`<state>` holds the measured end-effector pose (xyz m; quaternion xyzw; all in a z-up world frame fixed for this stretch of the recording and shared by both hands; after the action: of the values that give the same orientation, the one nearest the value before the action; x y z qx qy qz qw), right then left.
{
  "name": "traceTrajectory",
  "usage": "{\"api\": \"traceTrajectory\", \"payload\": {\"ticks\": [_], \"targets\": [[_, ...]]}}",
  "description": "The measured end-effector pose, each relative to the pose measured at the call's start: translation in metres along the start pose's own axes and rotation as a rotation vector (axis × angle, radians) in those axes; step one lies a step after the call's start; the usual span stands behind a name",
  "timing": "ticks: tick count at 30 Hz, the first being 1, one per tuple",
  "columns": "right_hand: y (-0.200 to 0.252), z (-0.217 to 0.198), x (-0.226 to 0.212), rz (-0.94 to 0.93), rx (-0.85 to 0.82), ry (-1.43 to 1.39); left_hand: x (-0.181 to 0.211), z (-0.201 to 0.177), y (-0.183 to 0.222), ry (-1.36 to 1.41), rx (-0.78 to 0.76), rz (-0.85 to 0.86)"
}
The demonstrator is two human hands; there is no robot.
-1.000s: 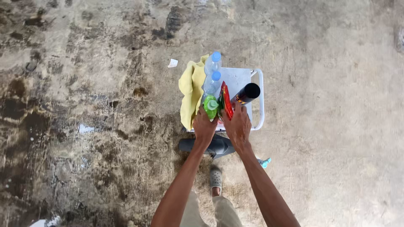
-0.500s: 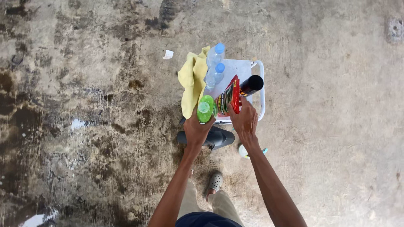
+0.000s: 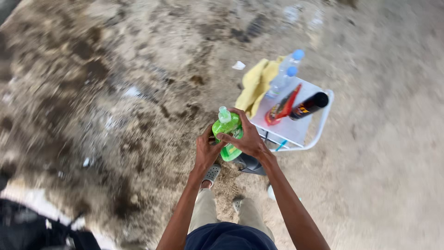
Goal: The person cleans a motorcycle chain by spraying it with a pressure sprayer, scrubbing with a brush and sponge, and rinsing with water. They add soap to a bucket, mix it, and use the sprayer to rinse the chain and surrounding area.
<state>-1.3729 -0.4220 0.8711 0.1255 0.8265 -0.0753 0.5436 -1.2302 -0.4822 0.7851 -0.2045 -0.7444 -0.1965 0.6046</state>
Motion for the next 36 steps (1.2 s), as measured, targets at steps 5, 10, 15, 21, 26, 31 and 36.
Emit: {"api": "traceTrajectory", "payload": {"ticks": [5, 10, 15, 21, 26, 31, 36], "targets": [[0.058, 0.049, -0.013, -0.333, -0.122, 0.066, 0.004, -0.033, 0.124, 0.003, 0.236, -0.024], [0.128, 0.122, -0.028, -0.43, -0.403, 0.161, 0.005, -0.027, 0.268, -0.199, 0.553, 0.048], [0.237, 0.198, -0.054, -0.398, -0.466, 0.234, -0.013, -0.029, 0.409, -0.222, 0.768, -0.256], [0.385, 0.275, -0.089, -0.603, -0.648, 0.008, -0.032, -0.041, 0.577, -0.18, 1.129, -0.407], [0.536, 0.346, -0.105, -0.536, -1.002, -0.244, -0.037, -0.046, 0.748, -0.134, 1.448, -0.267], [0.688, 0.457, -0.106, -0.25, -1.337, -0.149, -0.07, -0.064, 0.939, 0.212, 1.523, -0.375], [0.839, 0.529, -0.084, -0.137, -1.553, -0.043, -0.08, -0.076, 1.095, 0.242, 1.516, -0.321]]}}
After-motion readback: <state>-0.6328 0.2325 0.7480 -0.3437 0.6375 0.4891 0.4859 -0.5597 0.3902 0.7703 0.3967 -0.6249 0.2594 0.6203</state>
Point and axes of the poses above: each hand's wrist, its own y-axis away from the middle knuckle, its own z-axis out of the palm, x = y × z, the point moved 5 cm from there along -y, towards the middle knuckle, and after that the axes turned 4 degrees about y, right-handed, at the moved point
